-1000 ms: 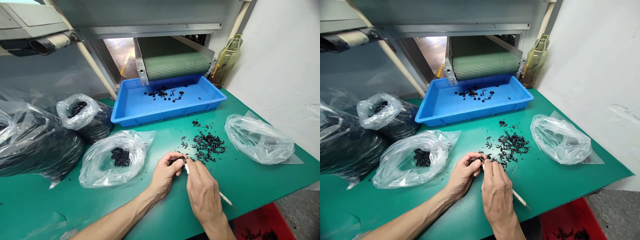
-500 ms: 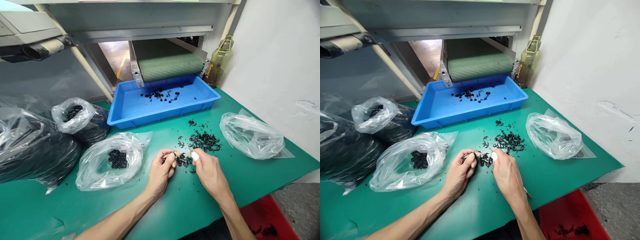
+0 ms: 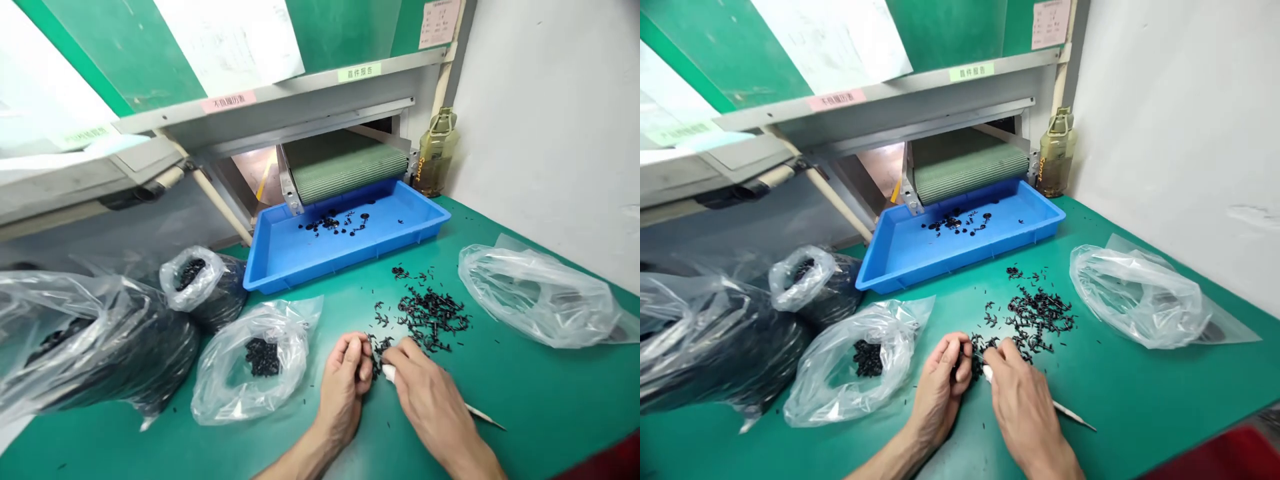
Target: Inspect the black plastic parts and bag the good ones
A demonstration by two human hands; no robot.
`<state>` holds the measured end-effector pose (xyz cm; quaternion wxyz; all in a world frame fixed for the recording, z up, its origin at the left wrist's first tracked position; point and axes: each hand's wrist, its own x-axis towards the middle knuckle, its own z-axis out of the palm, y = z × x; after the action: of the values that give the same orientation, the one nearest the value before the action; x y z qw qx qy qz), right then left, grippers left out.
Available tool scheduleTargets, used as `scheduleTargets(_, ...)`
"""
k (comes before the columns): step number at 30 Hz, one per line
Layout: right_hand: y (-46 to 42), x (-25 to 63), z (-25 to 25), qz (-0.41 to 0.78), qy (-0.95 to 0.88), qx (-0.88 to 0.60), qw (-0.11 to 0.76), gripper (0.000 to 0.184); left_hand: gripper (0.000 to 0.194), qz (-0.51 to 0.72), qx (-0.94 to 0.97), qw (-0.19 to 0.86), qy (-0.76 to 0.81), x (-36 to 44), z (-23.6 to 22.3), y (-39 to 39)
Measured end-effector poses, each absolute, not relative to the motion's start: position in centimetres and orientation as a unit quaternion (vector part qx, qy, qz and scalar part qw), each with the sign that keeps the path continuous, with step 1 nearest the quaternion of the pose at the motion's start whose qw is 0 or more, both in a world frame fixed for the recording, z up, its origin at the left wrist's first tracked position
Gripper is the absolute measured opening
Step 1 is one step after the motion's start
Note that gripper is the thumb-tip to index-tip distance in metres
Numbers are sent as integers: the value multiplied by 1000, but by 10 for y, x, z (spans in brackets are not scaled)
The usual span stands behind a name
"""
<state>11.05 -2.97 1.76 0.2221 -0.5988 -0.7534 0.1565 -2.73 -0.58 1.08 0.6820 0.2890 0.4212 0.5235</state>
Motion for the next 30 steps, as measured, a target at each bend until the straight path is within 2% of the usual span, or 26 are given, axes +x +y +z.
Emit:
scheduleTargets(5, -32, 117, 30, 232, -717, -571, 325, 24, 30, 476, 346, 687, 425, -27, 10, -9)
scheduleTargets(12, -30, 110, 37, 212, -707, -524, 426, 21, 32, 454, 342, 698, 436, -26, 6, -11)
scheduleTargets(23, -26, 112, 32, 247, -680, -514, 461, 28, 24, 444, 327, 690, 469, -28, 10, -10)
scheduleTargets(30, -24, 115, 38, 252, -666, -524, 467, 35, 30, 461, 309, 702, 445, -28, 9, -7)
